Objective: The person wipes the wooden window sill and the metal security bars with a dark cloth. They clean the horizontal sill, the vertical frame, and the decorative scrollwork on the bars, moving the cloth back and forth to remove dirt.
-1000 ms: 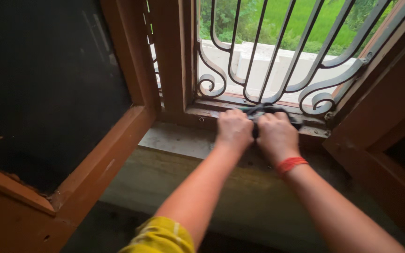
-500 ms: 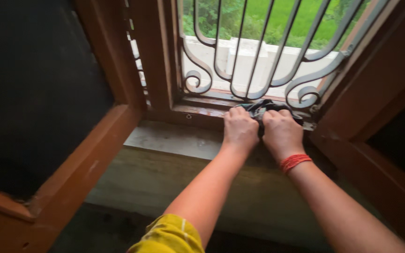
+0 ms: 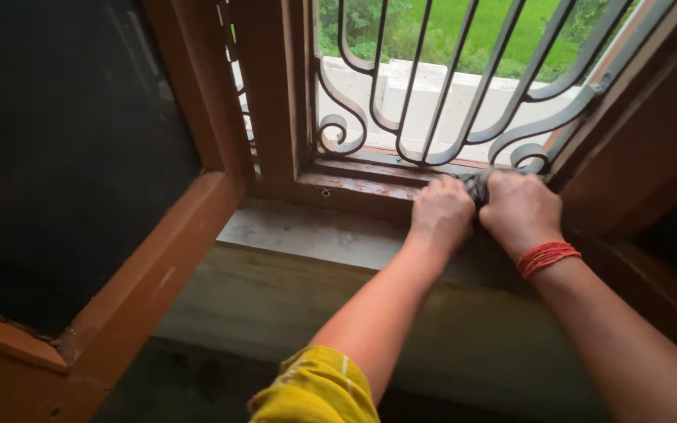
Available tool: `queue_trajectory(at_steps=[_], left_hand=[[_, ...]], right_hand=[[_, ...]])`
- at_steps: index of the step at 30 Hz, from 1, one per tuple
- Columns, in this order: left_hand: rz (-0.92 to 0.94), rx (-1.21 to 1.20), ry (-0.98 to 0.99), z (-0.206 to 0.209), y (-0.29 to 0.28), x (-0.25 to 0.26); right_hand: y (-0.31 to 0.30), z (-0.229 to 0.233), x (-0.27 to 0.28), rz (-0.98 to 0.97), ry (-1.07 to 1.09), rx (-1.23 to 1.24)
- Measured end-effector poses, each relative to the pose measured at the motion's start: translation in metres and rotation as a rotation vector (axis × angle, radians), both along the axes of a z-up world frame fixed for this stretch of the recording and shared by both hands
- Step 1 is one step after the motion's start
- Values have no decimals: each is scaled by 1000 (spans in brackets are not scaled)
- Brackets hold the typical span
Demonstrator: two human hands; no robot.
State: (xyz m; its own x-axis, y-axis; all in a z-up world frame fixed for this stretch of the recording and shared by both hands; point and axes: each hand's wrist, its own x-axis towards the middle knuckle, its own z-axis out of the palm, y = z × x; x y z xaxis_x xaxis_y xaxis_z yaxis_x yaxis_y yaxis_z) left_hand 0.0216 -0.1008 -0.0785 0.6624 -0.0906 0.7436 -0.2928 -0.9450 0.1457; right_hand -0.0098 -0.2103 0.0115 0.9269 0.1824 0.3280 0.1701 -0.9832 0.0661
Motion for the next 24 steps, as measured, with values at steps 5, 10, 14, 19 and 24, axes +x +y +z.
queue_trajectory(at_steps=[5, 10, 14, 19, 24], left_hand=[[219, 67, -74, 38, 50, 22], [160, 67, -84, 8, 78, 17], [183, 116, 45, -1, 73, 14], [45, 16, 280, 23, 75, -9], [22, -285, 250, 115, 99, -18]], right_hand=[[42, 0, 9, 249, -171, 238], [69, -57, 38, 329, -420, 127], [70, -72, 37, 271, -359, 124], [61, -35, 2, 260, -181, 220], [63, 50, 8, 292, -188, 434]])
